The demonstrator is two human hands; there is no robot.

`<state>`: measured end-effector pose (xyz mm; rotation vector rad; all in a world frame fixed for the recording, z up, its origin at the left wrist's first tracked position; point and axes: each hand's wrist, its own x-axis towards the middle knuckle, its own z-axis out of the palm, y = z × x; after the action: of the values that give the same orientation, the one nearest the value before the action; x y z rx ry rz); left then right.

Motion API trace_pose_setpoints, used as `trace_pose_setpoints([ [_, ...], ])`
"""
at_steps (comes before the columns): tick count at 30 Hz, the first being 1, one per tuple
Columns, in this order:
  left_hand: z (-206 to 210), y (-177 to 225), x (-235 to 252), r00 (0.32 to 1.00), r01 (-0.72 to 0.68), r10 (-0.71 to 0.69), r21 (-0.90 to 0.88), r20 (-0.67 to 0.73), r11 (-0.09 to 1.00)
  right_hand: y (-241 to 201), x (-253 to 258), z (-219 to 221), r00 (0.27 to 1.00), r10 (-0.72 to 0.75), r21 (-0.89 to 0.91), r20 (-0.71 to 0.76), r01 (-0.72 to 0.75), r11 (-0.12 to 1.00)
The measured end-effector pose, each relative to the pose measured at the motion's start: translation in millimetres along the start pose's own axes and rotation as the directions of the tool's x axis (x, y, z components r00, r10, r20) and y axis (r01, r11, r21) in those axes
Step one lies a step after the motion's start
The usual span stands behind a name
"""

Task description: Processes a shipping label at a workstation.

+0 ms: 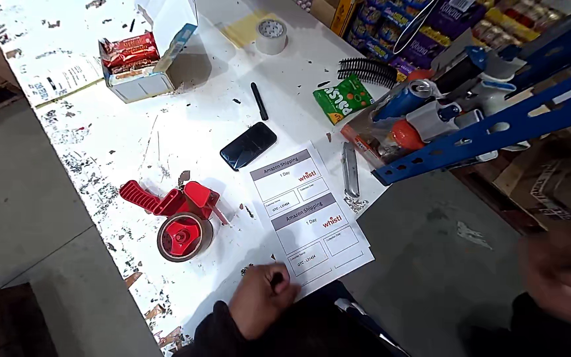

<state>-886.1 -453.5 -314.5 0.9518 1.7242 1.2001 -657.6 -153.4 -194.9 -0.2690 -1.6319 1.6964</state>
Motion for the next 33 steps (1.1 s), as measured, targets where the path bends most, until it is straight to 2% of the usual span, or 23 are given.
trace_pose_setpoints([
  [2,4.0,-7.0,18.9,0.967,-0.131,0.177,0.237,-0.182,0.963,25.8,2.0,31.9,0.987,0.154,-0.011,-0.053,-0.155,0.988],
  [4,12.7,-15.5,46.1,0.942,-0.204,0.294,0.419,-0.161,0.885,73.8,-5.9,61.7,0.967,0.229,0.006,-0.115,-0.230,0.973],
  [7,25.9,-28.5,79.2,0.939,-0.226,0.332,0.576,-0.085,0.786,140.5,-11.8,93.5,0.940,0.267,-0.004,-0.214,-0.275,0.962],
  [9,29.5,-35.9,86.6,0.962,-0.169,0.267,0.649,-0.054,0.742,166.2,-6.7,106.2,0.933,0.282,-0.093,-0.225,-0.308,0.947],
  [13,30.7,-50.3,87.9,0.979,-0.116,0.198,0.659,-0.051,0.743,205.3,9.5,105.4,0.929,0.300,-0.263,-0.217,-0.351,0.898],
  [16,31.7,-51.9,86.8,0.977,-0.107,0.201,0.647,-0.072,0.755,226.9,10.2,96.6,0.940,0.287,-0.270,-0.184,-0.329,0.905],
  [25,32.4,-58.1,87.3,0.966,-0.121,0.242,0.661,-0.095,0.741,235.2,13.5,103.3,0.950,0.233,-0.396,-0.208,-0.300,0.868],
  [28,32.8,-59.6,88.1,0.961,-0.125,0.256,0.665,-0.103,0.736,238.5,13.3,101.8,0.946,0.233,-0.389,-0.227,-0.307,0.868],
  [33,32.2,-62.4,87.5,0.962,-0.117,0.251,0.665,-0.110,0.738,237.0,11.4,104.3,0.959,0.214,-0.455,-0.187,-0.277,0.846],
])
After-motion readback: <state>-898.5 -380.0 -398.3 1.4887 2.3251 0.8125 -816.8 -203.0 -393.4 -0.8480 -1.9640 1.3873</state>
